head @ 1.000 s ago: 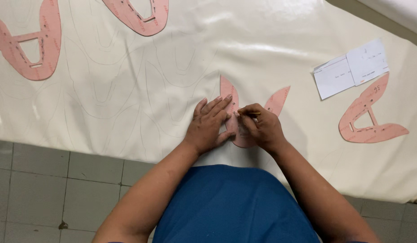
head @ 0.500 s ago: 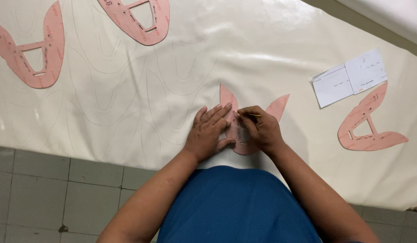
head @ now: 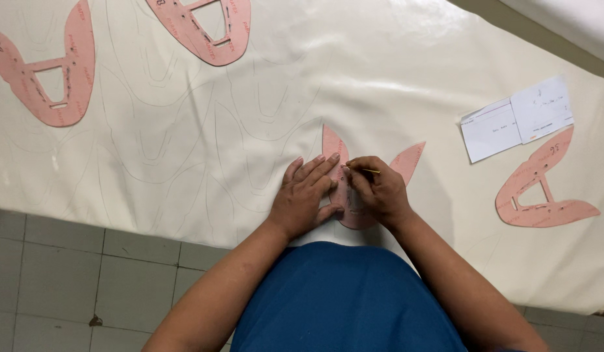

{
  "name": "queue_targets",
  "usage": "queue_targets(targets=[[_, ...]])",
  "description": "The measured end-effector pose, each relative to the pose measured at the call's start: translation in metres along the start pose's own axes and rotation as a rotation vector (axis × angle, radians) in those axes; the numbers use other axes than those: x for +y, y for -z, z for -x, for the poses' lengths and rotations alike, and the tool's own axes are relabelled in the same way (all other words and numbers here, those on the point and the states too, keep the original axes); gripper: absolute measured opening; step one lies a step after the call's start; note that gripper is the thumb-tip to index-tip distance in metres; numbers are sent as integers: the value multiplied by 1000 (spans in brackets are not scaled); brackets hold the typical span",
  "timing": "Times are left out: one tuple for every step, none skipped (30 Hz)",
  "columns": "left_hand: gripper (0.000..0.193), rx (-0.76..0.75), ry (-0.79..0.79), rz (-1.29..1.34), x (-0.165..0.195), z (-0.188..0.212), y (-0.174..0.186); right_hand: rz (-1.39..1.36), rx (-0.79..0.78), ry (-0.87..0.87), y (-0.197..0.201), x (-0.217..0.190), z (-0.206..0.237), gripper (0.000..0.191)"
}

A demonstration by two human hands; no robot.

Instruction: The person lays pink paper shoe pattern templates on a white sheet of material and traces around their edges with a pencil, repositioning and smoothing the templates one at a time to mark multiple pattern outlines on the sheet.

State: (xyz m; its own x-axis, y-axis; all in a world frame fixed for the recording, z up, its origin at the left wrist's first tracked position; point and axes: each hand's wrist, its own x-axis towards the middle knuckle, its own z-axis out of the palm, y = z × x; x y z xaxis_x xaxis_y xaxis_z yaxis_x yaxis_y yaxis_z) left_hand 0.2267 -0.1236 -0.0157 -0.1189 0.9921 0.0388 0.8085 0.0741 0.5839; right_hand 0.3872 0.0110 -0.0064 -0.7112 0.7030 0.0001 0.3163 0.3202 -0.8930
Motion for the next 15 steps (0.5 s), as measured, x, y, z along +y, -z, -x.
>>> queue_targets(targets=[[42,2,-2,5,0,1,0,-9,7,-20,-1,-1,0,14],[42,7,-3,8,0,1,0,-18,14,-38,-1,-2,1,14],[41,4,2,3,0,1,0,-18,10,-30,-2,-3,1,13],[40,0,8,-2,0,1,0,-19,5,-25,-2,-4,1,13],[39,-6,15,-6,1,2,-1,-20,1,-22,-2,-5,1,13],[39,4,6,-14,1,2,-1,64,1,68,-2,-6,0,12],[39,17,-4,-25,1,2,-1,149,2,161,-2,-7,-2,11],[40,31,-13,-37,1,2,-1,233,2,256,-1,-8,-4,10],[39,23,-6,-36,1,2,-1,230,-24,151,0,-8,-6,12],[39,12,-1,-33,1,2,-1,228,-49,43,1,-8,-8,13],[38,2,3,-30,0,2,0,226,-73,-64,3,-8,-10,15],[41,6,-4,-19,0,2,0,137,-60,-105,6,-8,-12,15],[43,10,-13,-8,0,2,1,48,-45,-144,10,-8,-12,16],[45,15,-20,3,-1,2,1,-41,-32,-183,15,-8,-11,17],[45,11,-19,-3,-1,3,2,-91,1,-163,21,-8,-9,18]])
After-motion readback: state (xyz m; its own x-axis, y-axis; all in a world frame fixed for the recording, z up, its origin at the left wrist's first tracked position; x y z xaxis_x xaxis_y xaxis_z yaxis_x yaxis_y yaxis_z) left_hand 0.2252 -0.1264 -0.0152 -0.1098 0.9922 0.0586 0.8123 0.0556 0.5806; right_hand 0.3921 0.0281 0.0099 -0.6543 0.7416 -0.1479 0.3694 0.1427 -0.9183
